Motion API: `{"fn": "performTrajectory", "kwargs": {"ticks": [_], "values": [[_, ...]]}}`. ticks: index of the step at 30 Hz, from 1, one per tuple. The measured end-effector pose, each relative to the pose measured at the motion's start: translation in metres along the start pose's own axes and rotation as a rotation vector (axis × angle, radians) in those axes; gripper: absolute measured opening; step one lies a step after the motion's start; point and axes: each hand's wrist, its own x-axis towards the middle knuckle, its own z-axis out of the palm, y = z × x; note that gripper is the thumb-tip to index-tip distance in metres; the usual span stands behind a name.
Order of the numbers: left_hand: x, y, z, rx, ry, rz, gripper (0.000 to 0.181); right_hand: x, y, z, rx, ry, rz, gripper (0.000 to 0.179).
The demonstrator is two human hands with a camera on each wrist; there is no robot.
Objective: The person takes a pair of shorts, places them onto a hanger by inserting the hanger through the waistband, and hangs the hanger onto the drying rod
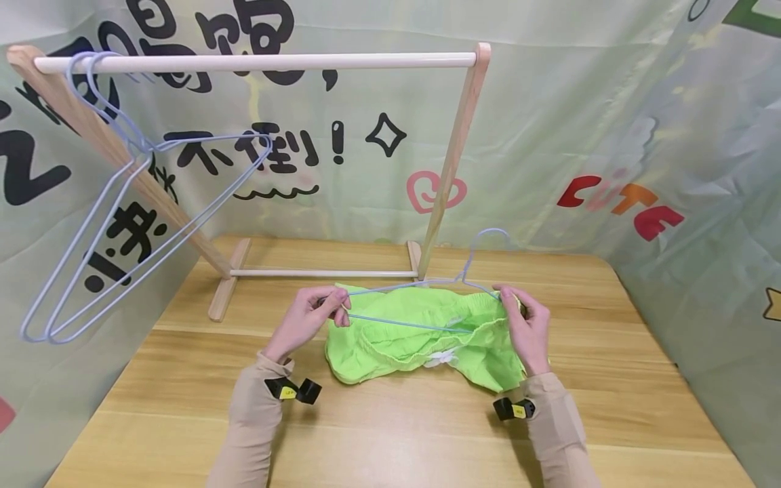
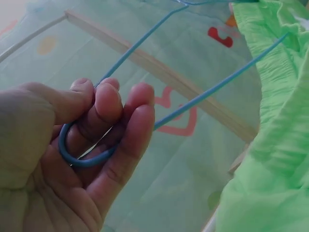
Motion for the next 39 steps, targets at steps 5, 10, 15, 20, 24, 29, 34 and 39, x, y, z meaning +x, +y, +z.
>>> {"fn": "performTrajectory", "kwargs": {"ticks": [5,10,15,20,24,29,34,39], "values": [[-0.001,0.001,0.001,0.063,-0.015,0.03,0.031,-0.001,-0.002,0.002,-0.019,-0.019,-0.018,0.023],[0.002,0.0,0.009,0.059,-0.024,0.033,0.028,-0.002,-0.001,0.005,-0.006,-0.032,-0.043,0.022],[0.004,-0.002,0.014,0.015,-0.007,-0.001,0.033,-0.002,-0.001,0.004,-0.023,-0.027,-0.031,0.022],[0.006,-0.007,0.014,-0.046,-0.013,-0.06,0.028,-0.003,-0.003,0.003,-0.046,-0.097,-0.039,0.016],[0.005,-0.015,0.015,0.067,-0.078,-0.128,0.053,-0.002,-0.001,0.002,-0.016,-0.119,-0.081,0.011],[0.004,-0.027,0.031,0.357,-0.219,-0.119,0.04,-0.002,-0.001,0.002,-0.004,-0.1,-0.106,0.013],[0.002,-0.03,0.044,0.546,-0.226,-0.195,0.024,-0.002,0.001,0.002,0.01,-0.083,-0.137,0.013],[0.001,-0.028,0.042,0.649,-0.159,-0.289,0.027,0.0,0.003,0.003,0.048,-0.05,-0.211,0.013]]}}
